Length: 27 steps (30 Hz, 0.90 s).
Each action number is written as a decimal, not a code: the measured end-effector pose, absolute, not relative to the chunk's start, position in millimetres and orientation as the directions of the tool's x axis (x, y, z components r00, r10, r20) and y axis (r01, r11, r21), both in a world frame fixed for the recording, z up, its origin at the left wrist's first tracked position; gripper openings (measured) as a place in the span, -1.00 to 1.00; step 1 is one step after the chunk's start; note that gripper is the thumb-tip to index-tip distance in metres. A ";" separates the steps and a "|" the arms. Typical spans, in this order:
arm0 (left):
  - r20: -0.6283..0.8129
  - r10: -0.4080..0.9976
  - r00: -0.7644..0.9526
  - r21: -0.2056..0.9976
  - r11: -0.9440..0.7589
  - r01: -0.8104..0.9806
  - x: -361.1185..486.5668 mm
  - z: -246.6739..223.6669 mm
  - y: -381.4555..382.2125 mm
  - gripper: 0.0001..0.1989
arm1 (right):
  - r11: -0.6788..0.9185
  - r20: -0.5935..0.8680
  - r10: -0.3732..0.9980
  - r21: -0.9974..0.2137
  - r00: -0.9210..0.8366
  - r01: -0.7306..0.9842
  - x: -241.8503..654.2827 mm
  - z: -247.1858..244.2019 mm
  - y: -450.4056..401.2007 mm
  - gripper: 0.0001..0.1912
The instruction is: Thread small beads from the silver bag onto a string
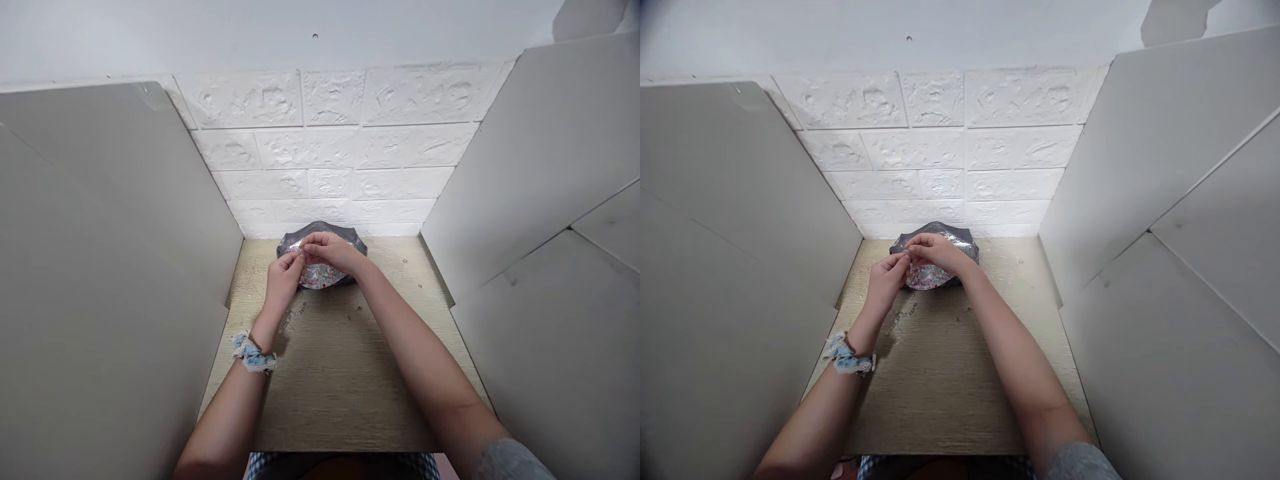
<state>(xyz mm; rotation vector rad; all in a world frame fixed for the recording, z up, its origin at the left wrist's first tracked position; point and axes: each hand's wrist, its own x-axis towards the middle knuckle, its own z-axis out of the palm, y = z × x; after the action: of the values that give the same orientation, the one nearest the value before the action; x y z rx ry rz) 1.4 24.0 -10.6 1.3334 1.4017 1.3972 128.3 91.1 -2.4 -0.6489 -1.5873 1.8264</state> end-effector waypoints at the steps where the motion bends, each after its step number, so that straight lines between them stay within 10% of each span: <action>1: 0.160 0.968 -0.192 0.978 -0.130 0.163 1.4 -10.3 23.8 -0.73 | -0.079 0.023 0.735 -0.990 -0.677 -0.120 128.1 -1.8 90.7 -0.86; 12: 0.120 0.972 -0.201 0.991 -0.105 0.083 1.4 -10.3 26.1 -0.71 | -0.038 0.056 0.718 -0.992 -0.693 -0.120 126.9 -1.6 89.3 -0.86; 27: 0.016 0.998 -0.058 0.976 -0.029 -0.217 -0.7 -6.8 23.5 -0.68 | 0.473 0.266 0.765 -0.851 -0.587 0.230 131.8 25.6 77.7 -0.79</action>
<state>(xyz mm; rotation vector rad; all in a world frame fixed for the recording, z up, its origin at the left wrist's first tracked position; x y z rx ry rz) -0.7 23.5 -6.8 1.0343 1.0744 1.3628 131.8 77.7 25.6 -0.8212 -2.0740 1.0639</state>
